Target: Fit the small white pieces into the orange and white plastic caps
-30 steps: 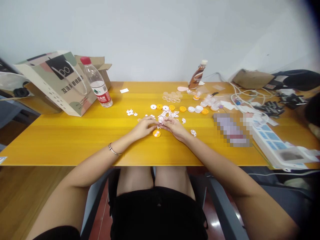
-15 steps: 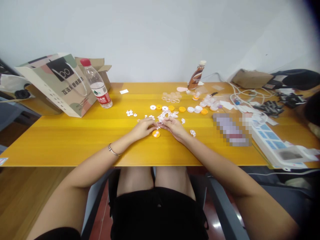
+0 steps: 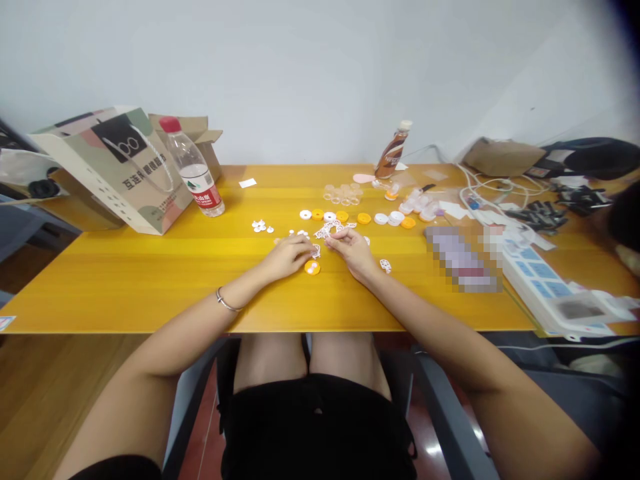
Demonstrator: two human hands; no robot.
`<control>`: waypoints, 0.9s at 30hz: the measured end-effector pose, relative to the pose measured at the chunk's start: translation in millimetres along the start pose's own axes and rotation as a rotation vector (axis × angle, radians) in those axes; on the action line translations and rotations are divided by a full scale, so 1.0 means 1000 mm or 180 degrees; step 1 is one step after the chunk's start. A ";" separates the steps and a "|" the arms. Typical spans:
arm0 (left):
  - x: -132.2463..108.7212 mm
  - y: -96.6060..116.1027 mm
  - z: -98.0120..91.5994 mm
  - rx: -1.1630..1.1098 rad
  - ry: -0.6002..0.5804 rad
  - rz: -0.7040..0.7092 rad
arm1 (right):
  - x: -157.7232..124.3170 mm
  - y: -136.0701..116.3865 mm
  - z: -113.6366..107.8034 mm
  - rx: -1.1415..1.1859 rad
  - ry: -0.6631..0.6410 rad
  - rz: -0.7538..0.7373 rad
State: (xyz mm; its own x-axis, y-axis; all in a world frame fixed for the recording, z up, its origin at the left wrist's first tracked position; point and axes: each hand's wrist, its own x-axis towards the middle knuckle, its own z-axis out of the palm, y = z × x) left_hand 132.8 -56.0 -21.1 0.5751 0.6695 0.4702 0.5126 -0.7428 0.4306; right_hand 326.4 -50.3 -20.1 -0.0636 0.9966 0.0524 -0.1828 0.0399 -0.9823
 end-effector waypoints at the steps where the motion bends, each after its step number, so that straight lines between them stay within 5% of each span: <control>1: 0.000 -0.001 0.000 0.0006 -0.0007 0.0027 | 0.001 0.001 0.000 -0.0049 0.0026 -0.0041; 16: 0.000 0.006 -0.003 -0.0352 0.0401 -0.0142 | 0.000 0.002 -0.001 -0.0135 -0.0005 -0.0083; 27: 0.000 0.006 -0.001 -0.0974 0.0686 -0.0706 | 0.000 0.005 -0.002 -0.0874 -0.0151 -0.0345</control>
State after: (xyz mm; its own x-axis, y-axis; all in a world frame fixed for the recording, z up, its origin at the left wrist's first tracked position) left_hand 135.7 -60.5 -17.6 0.3093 0.8229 0.4767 0.3775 -0.5663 0.7327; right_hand 327.7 -49.5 -25.5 -0.1053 0.9812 0.1617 0.0806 0.1705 -0.9821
